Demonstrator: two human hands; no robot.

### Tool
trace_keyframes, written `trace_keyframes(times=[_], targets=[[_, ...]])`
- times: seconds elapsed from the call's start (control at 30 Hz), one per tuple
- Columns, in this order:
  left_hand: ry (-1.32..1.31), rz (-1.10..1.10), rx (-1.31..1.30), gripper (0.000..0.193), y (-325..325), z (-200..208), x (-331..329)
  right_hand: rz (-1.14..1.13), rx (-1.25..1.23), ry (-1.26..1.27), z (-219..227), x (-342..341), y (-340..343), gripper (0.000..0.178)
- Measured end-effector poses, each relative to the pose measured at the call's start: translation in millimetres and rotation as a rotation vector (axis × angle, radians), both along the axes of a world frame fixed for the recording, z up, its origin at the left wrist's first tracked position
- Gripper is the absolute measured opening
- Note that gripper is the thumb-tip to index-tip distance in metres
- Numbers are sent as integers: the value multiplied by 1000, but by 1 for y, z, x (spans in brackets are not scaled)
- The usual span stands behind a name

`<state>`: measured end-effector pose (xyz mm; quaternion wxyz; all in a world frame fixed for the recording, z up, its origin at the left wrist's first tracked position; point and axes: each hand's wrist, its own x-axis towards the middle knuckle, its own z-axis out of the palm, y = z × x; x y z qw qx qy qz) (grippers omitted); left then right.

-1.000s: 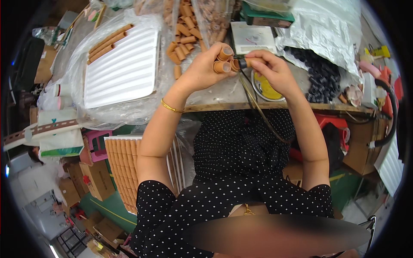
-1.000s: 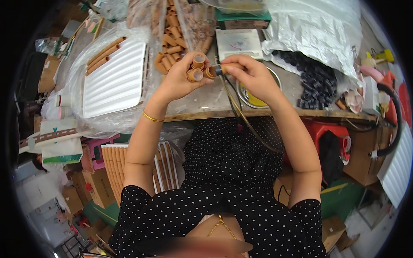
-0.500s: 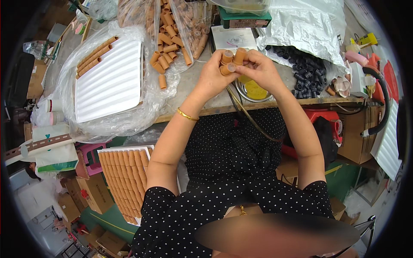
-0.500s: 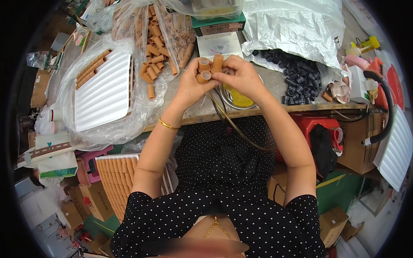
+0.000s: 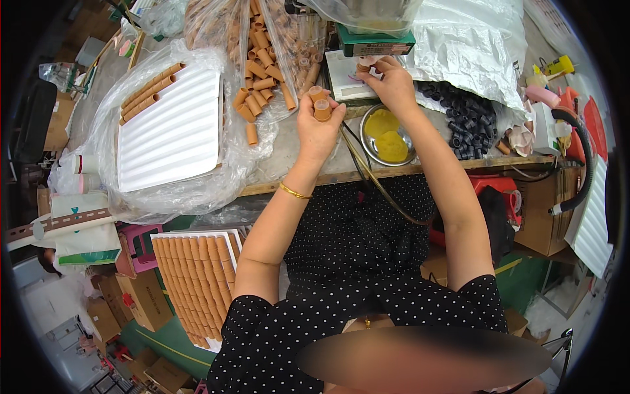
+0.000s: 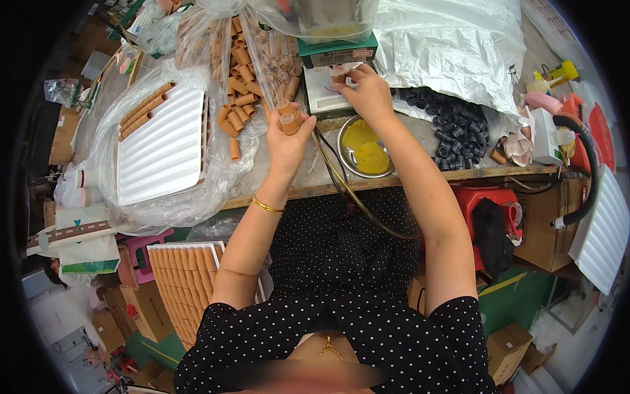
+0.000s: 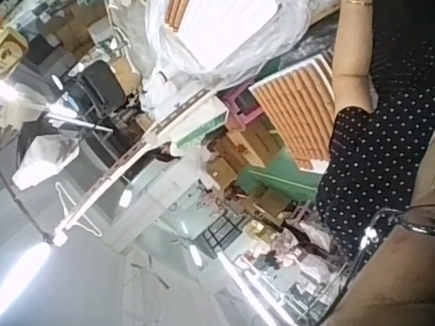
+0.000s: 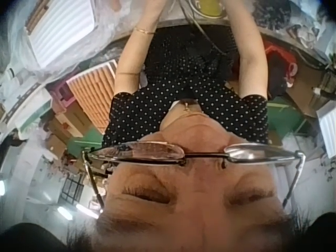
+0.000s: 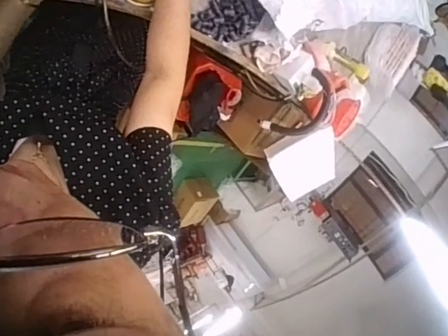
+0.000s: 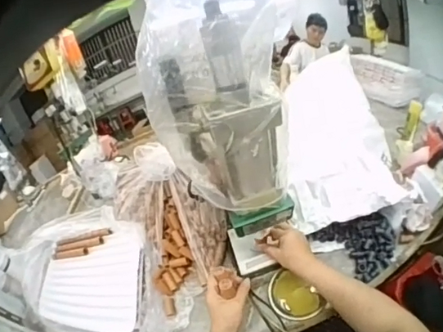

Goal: Manually assembling small cylindrical components by applying adhesive and joining parts at a factory workstation.

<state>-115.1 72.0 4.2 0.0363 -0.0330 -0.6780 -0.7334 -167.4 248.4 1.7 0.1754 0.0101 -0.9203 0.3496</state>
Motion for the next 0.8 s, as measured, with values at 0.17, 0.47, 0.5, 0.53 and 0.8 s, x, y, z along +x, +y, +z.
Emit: trace_keyframes(times=[0.17,0.47,0.5,0.53,0.8], targets=[[-60,-23,112,33,2,-2,-3,80,-170,-3,4,1,-1,34],[-387,-598,469,48,-32,16,25,770,-677,-560,57,79,-5,32],[-391,-594,471,48,-31,17,29,772,-678,-565,56,83,-5,32],[-324,-598,425,51,-29,18,34,780,-684,-506,54,86,-6,33],[319,-51,-505,45,-11,26,68,500,-434,-300,46,103,-25,21]])
